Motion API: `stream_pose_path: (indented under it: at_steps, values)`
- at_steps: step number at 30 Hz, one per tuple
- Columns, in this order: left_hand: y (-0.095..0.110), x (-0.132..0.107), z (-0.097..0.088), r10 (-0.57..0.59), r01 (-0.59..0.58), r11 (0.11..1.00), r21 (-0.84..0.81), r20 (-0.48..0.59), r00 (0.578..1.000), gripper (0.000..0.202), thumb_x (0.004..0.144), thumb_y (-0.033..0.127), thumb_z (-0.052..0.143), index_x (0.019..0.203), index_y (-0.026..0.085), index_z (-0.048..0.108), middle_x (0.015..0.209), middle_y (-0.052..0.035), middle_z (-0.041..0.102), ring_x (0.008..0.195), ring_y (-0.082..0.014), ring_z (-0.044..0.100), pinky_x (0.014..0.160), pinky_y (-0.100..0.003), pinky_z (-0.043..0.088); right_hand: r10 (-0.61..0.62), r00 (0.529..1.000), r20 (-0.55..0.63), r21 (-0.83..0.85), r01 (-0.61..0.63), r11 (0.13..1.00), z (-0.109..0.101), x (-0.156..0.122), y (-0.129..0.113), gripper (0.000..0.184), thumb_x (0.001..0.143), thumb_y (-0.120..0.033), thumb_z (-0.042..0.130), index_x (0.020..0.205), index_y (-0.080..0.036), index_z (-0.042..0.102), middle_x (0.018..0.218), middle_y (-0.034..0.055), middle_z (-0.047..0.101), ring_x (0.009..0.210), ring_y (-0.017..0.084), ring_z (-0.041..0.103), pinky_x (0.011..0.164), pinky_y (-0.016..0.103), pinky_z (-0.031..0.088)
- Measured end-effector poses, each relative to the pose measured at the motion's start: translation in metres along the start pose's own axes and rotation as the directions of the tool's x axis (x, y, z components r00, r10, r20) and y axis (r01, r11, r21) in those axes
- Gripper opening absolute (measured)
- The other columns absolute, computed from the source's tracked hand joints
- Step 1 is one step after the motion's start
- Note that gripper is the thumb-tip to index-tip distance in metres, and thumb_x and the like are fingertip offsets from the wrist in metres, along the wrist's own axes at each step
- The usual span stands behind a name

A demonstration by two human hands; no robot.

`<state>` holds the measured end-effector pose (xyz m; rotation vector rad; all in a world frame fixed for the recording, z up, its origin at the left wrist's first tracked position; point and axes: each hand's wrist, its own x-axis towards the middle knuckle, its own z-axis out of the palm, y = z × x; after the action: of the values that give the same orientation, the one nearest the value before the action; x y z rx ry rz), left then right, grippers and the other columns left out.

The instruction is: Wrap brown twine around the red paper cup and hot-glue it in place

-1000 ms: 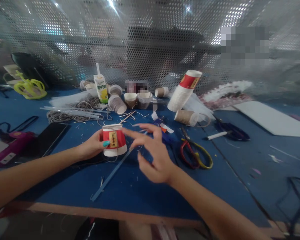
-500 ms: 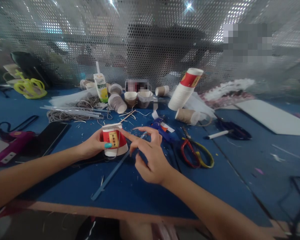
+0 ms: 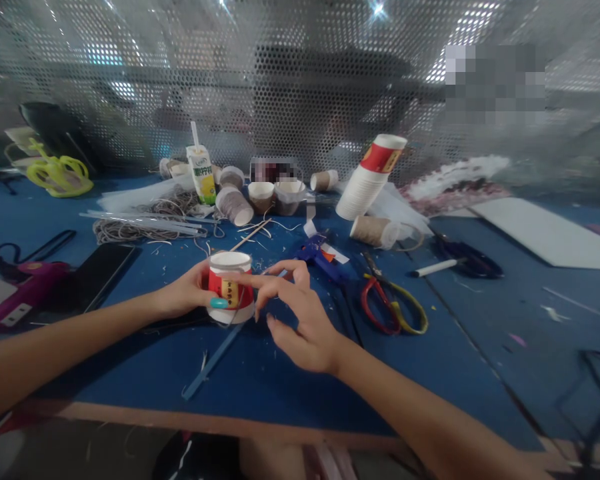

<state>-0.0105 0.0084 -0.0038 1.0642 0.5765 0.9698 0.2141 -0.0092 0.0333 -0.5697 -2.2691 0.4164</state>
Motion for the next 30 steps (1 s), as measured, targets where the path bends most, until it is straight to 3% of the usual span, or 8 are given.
stream_pose_path:
  at_steps: [7,12,15,17,19,23,26,30]
  values:
    - [0.003,-0.001,0.001,-0.049,0.049,0.999,-0.023,0.017,0.999,0.066,0.048,0.019,0.089,0.107,0.019,0.062,0.103,-0.006,0.071,0.09,-0.0207,0.067,0.086,-0.036,0.05,0.148,0.989,0.005,0.161,-0.147,0.976,0.0,0.002,-0.001,0.016,0.073,-0.01,0.049,0.079,-0.025,0.05,0.117,0.0016,0.069,0.106,0.025,0.047,0.09,0.048,0.041]
    - [0.002,-0.002,0.001,-0.06,0.06,0.998,0.012,0.014,0.998,0.06,0.055,0.018,0.086,0.109,0.019,0.06,0.1,-0.0061,0.072,0.09,-0.0223,0.067,0.087,-0.039,0.049,0.257,0.956,-0.143,0.349,-0.194,0.917,0.005,-0.002,0.005,0.011,0.072,-0.014,0.051,0.075,-0.024,0.054,0.102,0.0071,0.071,0.104,0.028,0.054,0.085,0.047,0.045]
    - [0.002,-0.002,0.001,-0.068,0.068,0.998,0.003,0.019,0.998,0.059,0.056,0.017,0.085,0.11,0.019,0.06,0.1,-0.006,0.072,0.091,-0.0229,0.067,0.087,-0.04,0.049,0.286,0.917,-0.278,0.433,-0.146,0.889,0.007,0.0,0.007,0.011,0.074,-0.013,0.049,0.073,-0.023,0.053,0.092,0.0075,0.069,0.094,0.027,0.062,0.075,0.043,0.048]
    - [0.002,-0.002,0.002,-0.083,0.083,0.997,-0.005,0.016,0.996,0.057,0.056,0.017,0.085,0.107,0.019,0.06,0.096,-0.005,0.072,0.087,-0.0217,0.068,0.085,-0.039,0.05,0.27,0.879,-0.394,0.433,-0.082,0.898,0.006,0.002,0.007,0.012,0.074,-0.012,0.049,0.077,-0.023,0.051,0.088,0.0054,0.067,0.087,0.025,0.064,0.073,0.041,0.048]
    - [0.003,-0.003,0.003,-0.091,0.091,0.996,-0.007,0.008,0.996,0.057,0.053,0.017,0.086,0.104,0.019,0.061,0.093,-0.0036,0.072,0.083,-0.0197,0.067,0.082,-0.038,0.05,0.216,0.876,-0.432,0.358,-0.054,0.932,0.005,0.003,0.007,0.019,0.074,-0.01,0.051,0.085,-0.024,0.05,0.096,0.0047,0.066,0.091,0.025,0.064,0.079,0.043,0.047]
    - [0.005,-0.003,0.006,-0.089,0.089,0.996,0.003,-0.004,0.996,0.061,0.05,0.02,0.088,0.105,0.019,0.06,0.093,-0.003,0.071,0.083,-0.0192,0.066,0.082,-0.037,0.05,-0.027,0.987,-0.159,-0.06,0.018,0.998,0.002,0.002,0.003,0.033,0.068,-0.007,0.051,0.094,-0.026,0.044,0.136,0.0058,0.055,0.127,0.031,0.046,0.1,0.054,0.033]
    - [0.006,-0.003,0.007,-0.088,0.088,0.996,0.013,-0.016,0.996,0.06,0.052,0.019,0.087,0.106,0.019,0.06,0.094,-0.0029,0.07,0.086,-0.0194,0.065,0.084,-0.037,0.049,-0.136,0.991,0.009,-0.244,0.134,0.96,0.003,-0.001,0.0,0.033,0.062,-0.008,0.049,0.089,-0.025,0.041,0.142,0.0048,0.052,0.134,0.033,0.032,0.099,0.058,0.029]
    - [0.006,-0.003,0.008,-0.097,0.098,0.995,0.028,-0.032,0.995,0.059,0.053,0.019,0.086,0.106,0.019,0.06,0.095,-0.0023,0.07,0.085,-0.0174,0.064,0.082,-0.033,0.049,-0.166,0.986,0.004,-0.259,0.162,0.952,0.004,-0.002,0.0,0.029,0.062,-0.008,0.047,0.085,-0.025,0.04,0.136,0.0045,0.057,0.131,0.032,0.034,0.096,0.055,0.031]
